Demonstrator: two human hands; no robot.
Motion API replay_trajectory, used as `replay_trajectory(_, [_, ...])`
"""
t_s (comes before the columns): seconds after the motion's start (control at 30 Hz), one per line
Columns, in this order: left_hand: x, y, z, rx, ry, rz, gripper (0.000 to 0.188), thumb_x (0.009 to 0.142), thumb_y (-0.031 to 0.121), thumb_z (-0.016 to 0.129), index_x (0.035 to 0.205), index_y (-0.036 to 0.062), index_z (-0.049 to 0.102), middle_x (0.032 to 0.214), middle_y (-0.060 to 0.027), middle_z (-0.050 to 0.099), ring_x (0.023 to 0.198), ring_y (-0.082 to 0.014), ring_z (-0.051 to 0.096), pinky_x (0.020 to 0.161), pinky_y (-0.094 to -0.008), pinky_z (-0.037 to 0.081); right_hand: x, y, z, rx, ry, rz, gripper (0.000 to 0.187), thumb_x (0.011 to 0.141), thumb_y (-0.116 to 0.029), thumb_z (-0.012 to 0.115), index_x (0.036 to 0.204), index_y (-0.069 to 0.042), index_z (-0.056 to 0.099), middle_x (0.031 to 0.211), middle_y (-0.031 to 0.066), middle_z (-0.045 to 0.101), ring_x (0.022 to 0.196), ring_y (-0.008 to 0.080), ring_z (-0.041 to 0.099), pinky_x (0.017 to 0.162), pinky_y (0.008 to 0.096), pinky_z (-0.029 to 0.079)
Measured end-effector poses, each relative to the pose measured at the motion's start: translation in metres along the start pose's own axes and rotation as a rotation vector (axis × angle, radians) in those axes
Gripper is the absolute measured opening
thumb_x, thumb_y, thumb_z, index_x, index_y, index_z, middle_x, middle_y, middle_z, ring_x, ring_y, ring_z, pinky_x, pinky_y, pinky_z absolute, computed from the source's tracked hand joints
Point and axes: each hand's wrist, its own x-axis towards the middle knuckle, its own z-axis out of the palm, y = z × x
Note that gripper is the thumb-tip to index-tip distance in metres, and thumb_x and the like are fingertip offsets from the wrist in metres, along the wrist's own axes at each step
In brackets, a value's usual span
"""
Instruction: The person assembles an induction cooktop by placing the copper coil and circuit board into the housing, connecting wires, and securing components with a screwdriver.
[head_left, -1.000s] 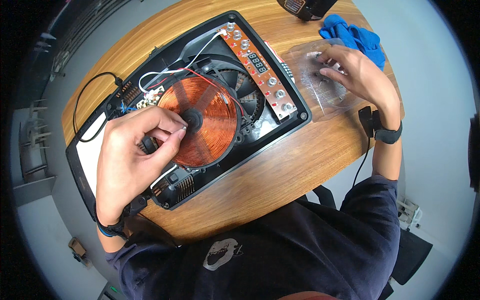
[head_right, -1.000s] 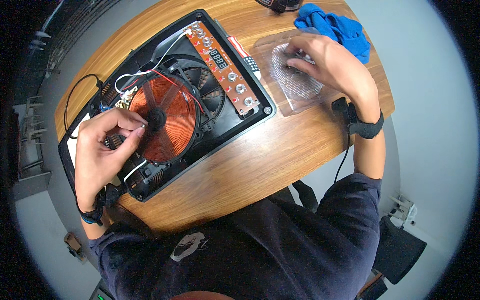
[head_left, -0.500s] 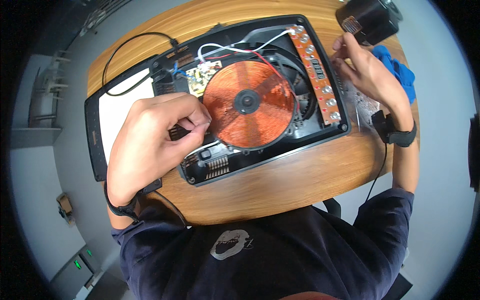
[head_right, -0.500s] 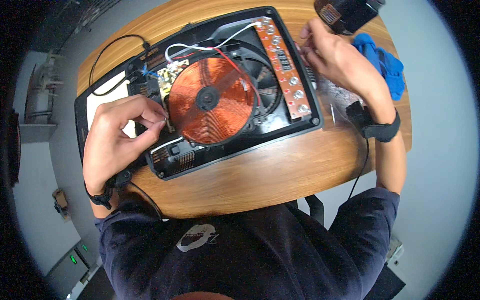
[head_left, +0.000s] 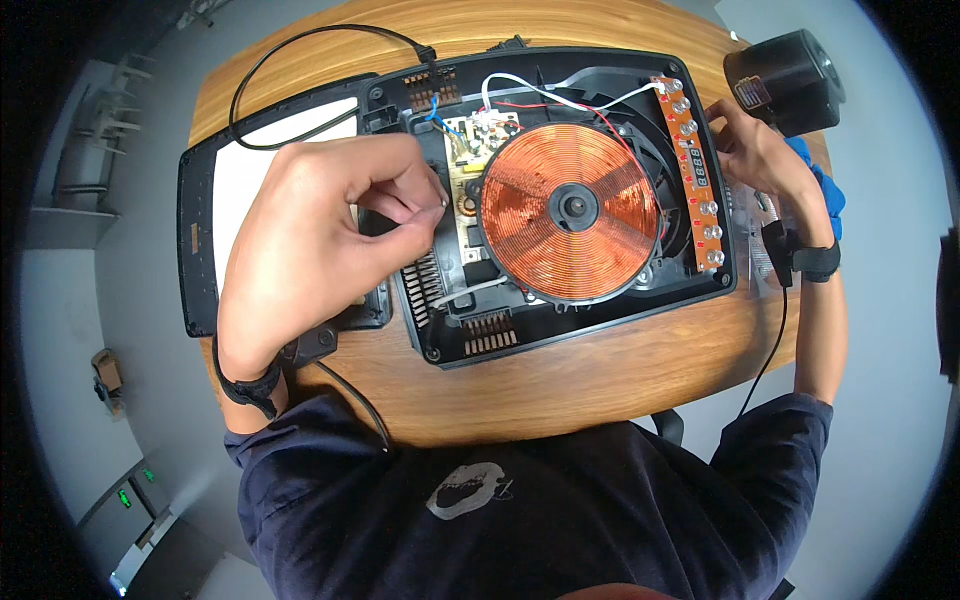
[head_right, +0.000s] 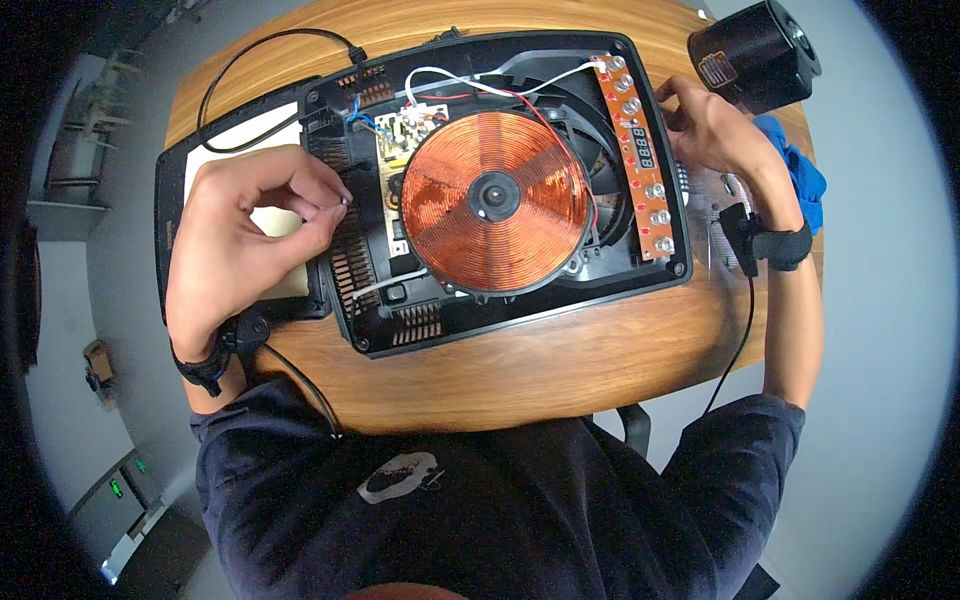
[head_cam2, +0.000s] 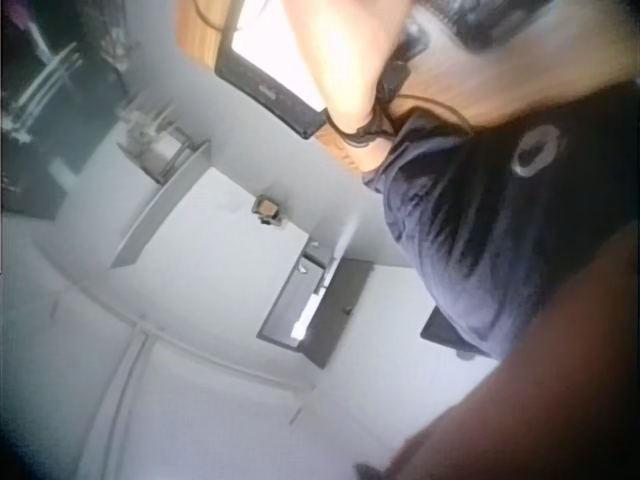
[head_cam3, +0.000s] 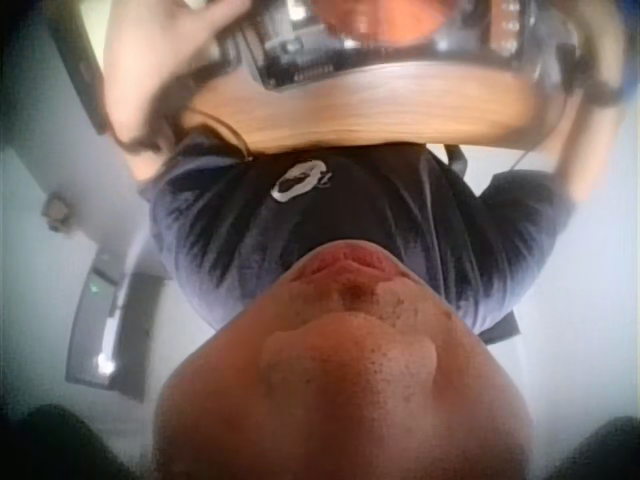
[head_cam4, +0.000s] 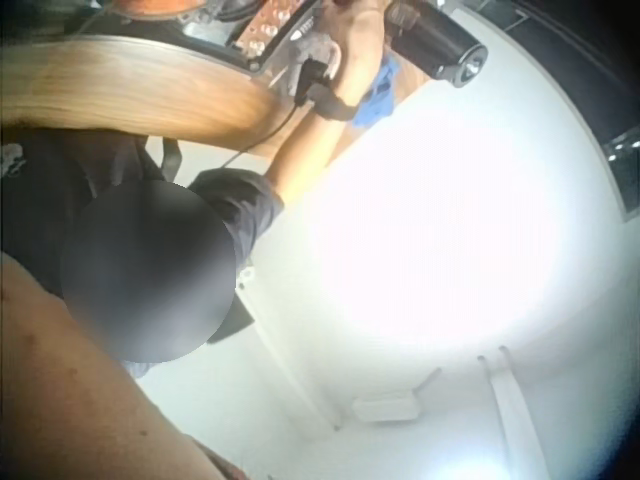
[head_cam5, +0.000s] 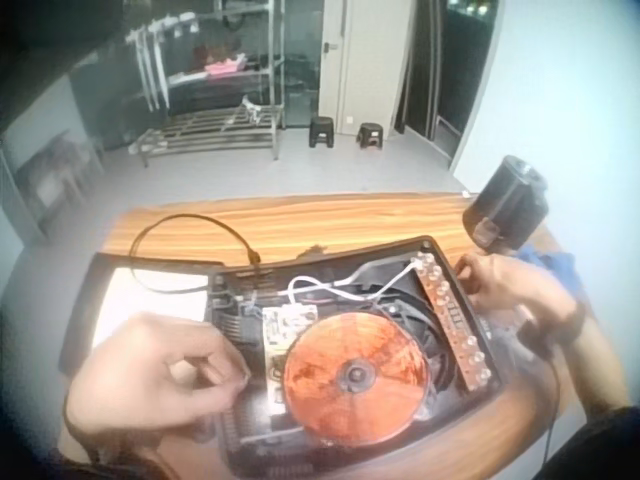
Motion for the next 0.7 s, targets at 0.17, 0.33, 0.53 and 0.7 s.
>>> replay_trajectory(0.17, [0.003, -0.007, -0.010, -0.090, -0.029, -0.045, 0.008, 0.094, -0.005, 0.083, 0.099, -0.0033, 0.076, 0.102, -0.0071, 0.082, 0.090, -0.0110, 0.077, 0.087, -0.0270, 0.064, 0.005, 0.026, 0.002, 0.051, 0.071, 0.005, 0.045, 0.110, -0.022, 0.075, 0.143, 0.004, 0.058, 0.107, 0.0238, 0.080, 0.099, 0.0293, 0.081, 0.089, 0.0431, 0.064])
replay_trajectory(0.33, [0.007, -0.015, -0.005, -0.165, -0.070, -0.057, 0.015, 0.098, 0.000, 0.083, 0.113, -0.0039, 0.082, 0.099, -0.0052, 0.081, 0.089, -0.0091, 0.074, 0.086, -0.0277, 0.062, -0.002, -0.008, -0.006, 0.341, 0.195, 0.071, 0.043, 0.119, -0.014, 0.056, 0.159, -0.002, 0.049, 0.106, 0.0095, 0.064, 0.097, 0.0198, 0.069, 0.090, 0.0384, 0.059])
replay_trajectory(0.53, [0.013, -0.014, -0.002, -0.228, -0.014, -0.026, 0.015, 0.099, 0.000, 0.083, 0.113, -0.0050, 0.082, 0.106, -0.0053, 0.082, 0.094, -0.0085, 0.073, 0.088, -0.0260, 0.061, -0.015, -0.055, -0.019, 0.044, 0.486, -0.276, 0.045, 0.116, -0.015, 0.065, 0.159, -0.004, 0.059, 0.107, 0.0120, 0.066, 0.097, 0.0205, 0.068, 0.088, 0.0365, 0.057])
replay_trajectory(0.7, [0.011, -0.016, -0.001, -0.271, 0.044, -0.002, 0.014, 0.100, -0.001, 0.083, 0.114, -0.0038, 0.083, 0.109, -0.0034, 0.081, 0.096, -0.0083, 0.073, 0.089, -0.0252, 0.060, -0.039, -0.117, -0.020, -0.074, 0.431, -0.656, 0.041, 0.097, -0.019, 0.090, 0.134, -0.005, 0.078, 0.097, 0.0101, 0.072, 0.080, 0.0263, 0.073, 0.068, 0.0374, 0.059])
